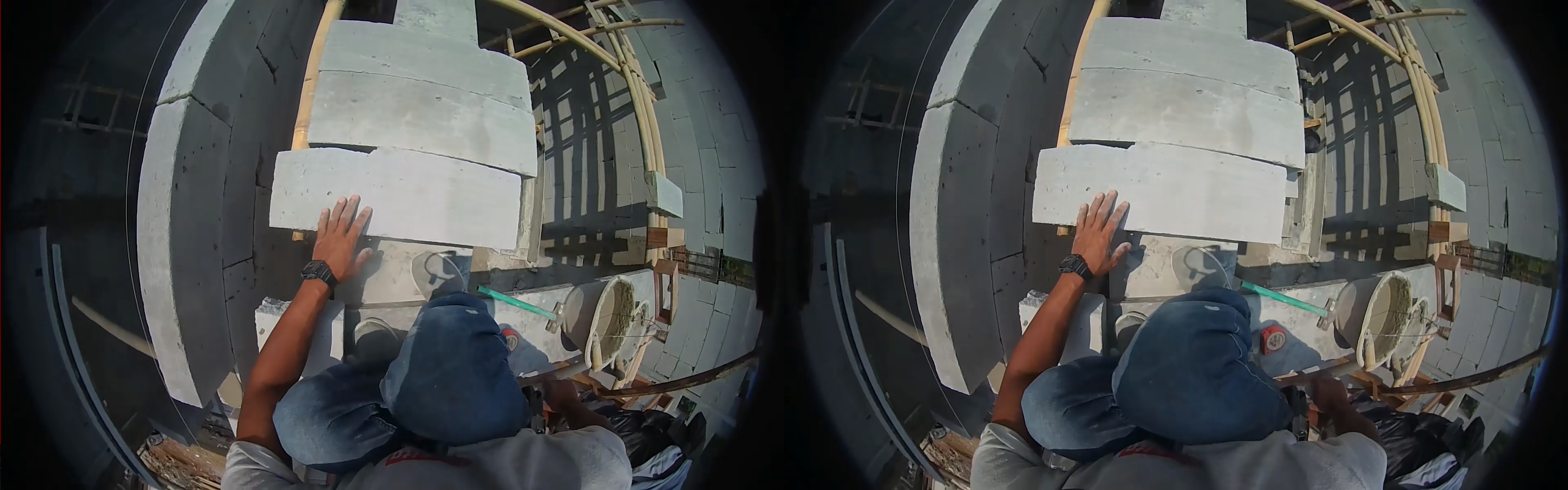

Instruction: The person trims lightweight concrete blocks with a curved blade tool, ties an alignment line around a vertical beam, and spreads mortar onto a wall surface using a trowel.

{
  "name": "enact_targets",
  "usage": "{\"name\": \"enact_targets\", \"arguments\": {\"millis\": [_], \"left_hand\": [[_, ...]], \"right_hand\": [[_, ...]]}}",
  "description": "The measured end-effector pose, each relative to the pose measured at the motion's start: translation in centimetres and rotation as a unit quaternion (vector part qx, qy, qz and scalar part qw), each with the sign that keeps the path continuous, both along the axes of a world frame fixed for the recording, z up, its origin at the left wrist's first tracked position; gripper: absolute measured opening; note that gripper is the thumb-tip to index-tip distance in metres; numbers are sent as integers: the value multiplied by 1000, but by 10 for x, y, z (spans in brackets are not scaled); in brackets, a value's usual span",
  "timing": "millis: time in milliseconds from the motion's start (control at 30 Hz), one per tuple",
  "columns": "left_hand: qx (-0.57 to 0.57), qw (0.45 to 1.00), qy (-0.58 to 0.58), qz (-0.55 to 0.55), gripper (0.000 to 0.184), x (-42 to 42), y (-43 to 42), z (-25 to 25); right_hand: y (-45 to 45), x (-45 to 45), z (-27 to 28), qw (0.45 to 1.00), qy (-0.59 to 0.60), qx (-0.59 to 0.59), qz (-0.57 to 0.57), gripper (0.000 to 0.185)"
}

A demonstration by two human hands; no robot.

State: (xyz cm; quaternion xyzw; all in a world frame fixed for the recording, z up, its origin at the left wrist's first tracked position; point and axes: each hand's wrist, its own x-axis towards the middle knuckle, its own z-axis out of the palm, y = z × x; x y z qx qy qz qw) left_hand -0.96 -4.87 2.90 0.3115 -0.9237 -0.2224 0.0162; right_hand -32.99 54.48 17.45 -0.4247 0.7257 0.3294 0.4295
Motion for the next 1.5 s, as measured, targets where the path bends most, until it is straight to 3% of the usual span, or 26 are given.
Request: {"name": "enact_targets", "arguments": {"millis": [133,167,267,367,433,500,600,633,700,800,833,900,933,967,1067,1133,1167,1300,1500], "left_hand": [[14,1000,-2,10,90,1,1,1],[17,1000,-1,3,91,1,0,-2],[30,999,-10,3,90,2,-1,3],[39,999,-11,1,88,6,0,8],[45,999,-4,6,84,12,1,11],[51,998,6,25,78,25,11,16],[115,988,74,74,68,63,24,20],[120,973,108,165,62,88,36,29],[133,954,128,236,60,106,36,39],[107,926,153,329,57,129,38,38],[107,914,156,360,57,131,39,38],[99,907,135,387,56,125,47,36],[95,909,141,380,56,120,52,38],[91,914,140,370,56,114,60,37],[136,920,137,341,55,101,79,25],[188,922,61,333,54,100,86,8],[150,947,-7,285,53,98,83,-2],[158,943,18,291,53,105,89,23],[198,920,52,335,51,98,76,6]], "right_hand": [[-19,-14,34,996,59,-32,-61,60],[-21,-25,33,992,59,-110,13,53],[-76,-43,30,970,74,-233,-14,43],[-178,-47,5,903,48,-426,13,34],[-244,-47,-14,907,76,-415,12,33],[-302,-42,-40,878,60,-475,15,32],[-369,-32,-72,887,42,-460,16,32],[-403,-14,-78,880,32,-473,1,34],[-433,25,-85,867,39,-493,-60,39],[-471,80,-94,792,-159,-550,-213,39],[-485,100,-74,790,-282,-391,-380,32],[-497,111,-85,809,-293,-371,-350,26],[-503,94,-119,795,-331,-365,-353,26],[-512,83,-140,816,-336,-357,-306,22],[-535,117,-155,843,-340,-304,-287,21],[-544,132,-158,847,-343,-281,-292,21],[-548,135,-159,849,-345,-272,-293,20],[-560,144,-160,850,-358,-248,-298,20],[-560,139,-159,838,-359,-244,-332,19]]}}
